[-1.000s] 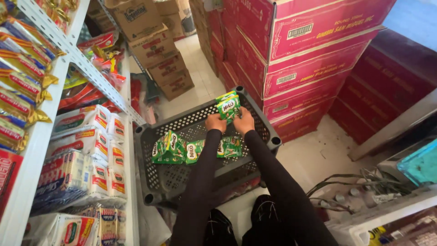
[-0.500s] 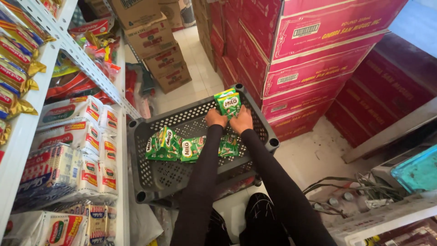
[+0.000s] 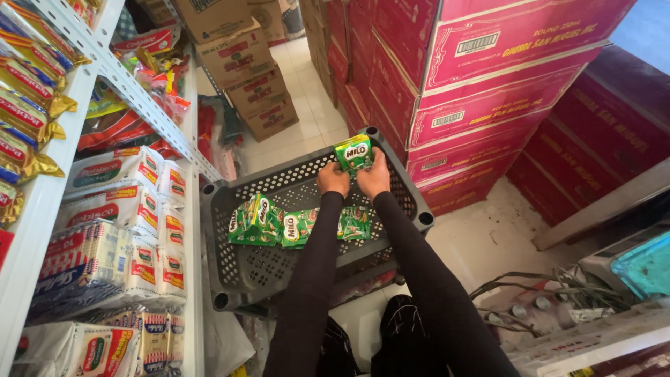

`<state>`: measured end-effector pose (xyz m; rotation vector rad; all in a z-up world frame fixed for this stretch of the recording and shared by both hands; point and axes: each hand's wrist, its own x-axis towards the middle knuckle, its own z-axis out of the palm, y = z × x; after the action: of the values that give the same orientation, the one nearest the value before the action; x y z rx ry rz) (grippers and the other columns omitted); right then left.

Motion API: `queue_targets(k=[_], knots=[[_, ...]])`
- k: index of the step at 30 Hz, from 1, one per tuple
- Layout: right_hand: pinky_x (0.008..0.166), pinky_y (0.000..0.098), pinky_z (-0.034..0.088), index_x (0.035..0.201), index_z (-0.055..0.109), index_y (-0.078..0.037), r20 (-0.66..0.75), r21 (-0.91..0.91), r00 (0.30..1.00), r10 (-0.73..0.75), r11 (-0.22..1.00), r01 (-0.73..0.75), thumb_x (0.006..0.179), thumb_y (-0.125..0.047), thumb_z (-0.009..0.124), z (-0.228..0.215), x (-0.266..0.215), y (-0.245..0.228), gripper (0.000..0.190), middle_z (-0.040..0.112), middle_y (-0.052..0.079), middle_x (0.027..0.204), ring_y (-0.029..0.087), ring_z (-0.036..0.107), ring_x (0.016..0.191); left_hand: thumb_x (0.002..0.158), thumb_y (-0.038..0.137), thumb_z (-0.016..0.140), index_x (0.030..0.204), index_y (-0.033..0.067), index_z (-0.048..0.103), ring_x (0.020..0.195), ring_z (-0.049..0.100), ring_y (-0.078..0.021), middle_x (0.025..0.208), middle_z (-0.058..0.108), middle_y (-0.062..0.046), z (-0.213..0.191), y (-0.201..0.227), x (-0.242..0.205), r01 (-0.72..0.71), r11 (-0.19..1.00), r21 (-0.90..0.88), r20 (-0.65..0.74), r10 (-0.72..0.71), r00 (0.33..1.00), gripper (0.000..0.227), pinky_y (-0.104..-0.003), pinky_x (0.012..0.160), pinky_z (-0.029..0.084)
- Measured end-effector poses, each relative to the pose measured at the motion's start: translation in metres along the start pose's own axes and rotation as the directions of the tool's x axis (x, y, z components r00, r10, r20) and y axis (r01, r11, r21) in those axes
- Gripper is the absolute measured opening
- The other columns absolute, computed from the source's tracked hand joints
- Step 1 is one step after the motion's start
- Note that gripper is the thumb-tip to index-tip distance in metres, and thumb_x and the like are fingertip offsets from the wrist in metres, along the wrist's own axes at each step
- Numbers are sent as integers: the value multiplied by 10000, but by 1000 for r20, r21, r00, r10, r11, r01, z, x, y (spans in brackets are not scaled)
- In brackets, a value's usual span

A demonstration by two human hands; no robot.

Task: The person organizes green Milo packets inside a black plastic basket. They pick up the packets, arrange them neatly, and place them back into the basket.

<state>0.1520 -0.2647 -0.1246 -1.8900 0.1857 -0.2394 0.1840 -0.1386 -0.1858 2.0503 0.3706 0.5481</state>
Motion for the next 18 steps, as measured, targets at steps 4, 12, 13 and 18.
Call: queue_targets(k=[4,12,13,18], knots=[[1009,456,491,1458,426,-24,-46,-69,987,-156,986,153,787,-143,678,20,21,44,727,603,267,1329,405,618,1196,718,163,733,937,68,769,841,753,-332,874,766,-156,-2,5,-4,-54,998,23,72,52,996,242,-428,802,583],[984,532,476,1374,461,83,-61,-248,948,-312,925,289,781,-89,647,23,15,48,644,588,357,1221,510,571,1152,726,162,761,1104,6,692,1019,691,-443,1021,720,-262,-6,9,-6,-30,994,105,30,27,999,415,-493,916,546],[983,533,478,1373,464,80,-50,-241,962,-270,938,251,776,-78,629,21,12,42,639,582,366,1214,518,575,1135,750,158,732,1111,35,704,1032,687,-438,1041,725,-245,-13,20,-11,11,996,85,102,-19,995,383,-496,913,538],[973,536,475,1376,435,113,-33,-237,959,-281,934,266,729,-48,634,23,12,44,696,537,407,1217,553,556,1112,783,160,721,1094,44,719,1047,687,-423,1058,735,-233,-10,17,-12,26,998,58,162,-35,986,332,-488,910,538]])
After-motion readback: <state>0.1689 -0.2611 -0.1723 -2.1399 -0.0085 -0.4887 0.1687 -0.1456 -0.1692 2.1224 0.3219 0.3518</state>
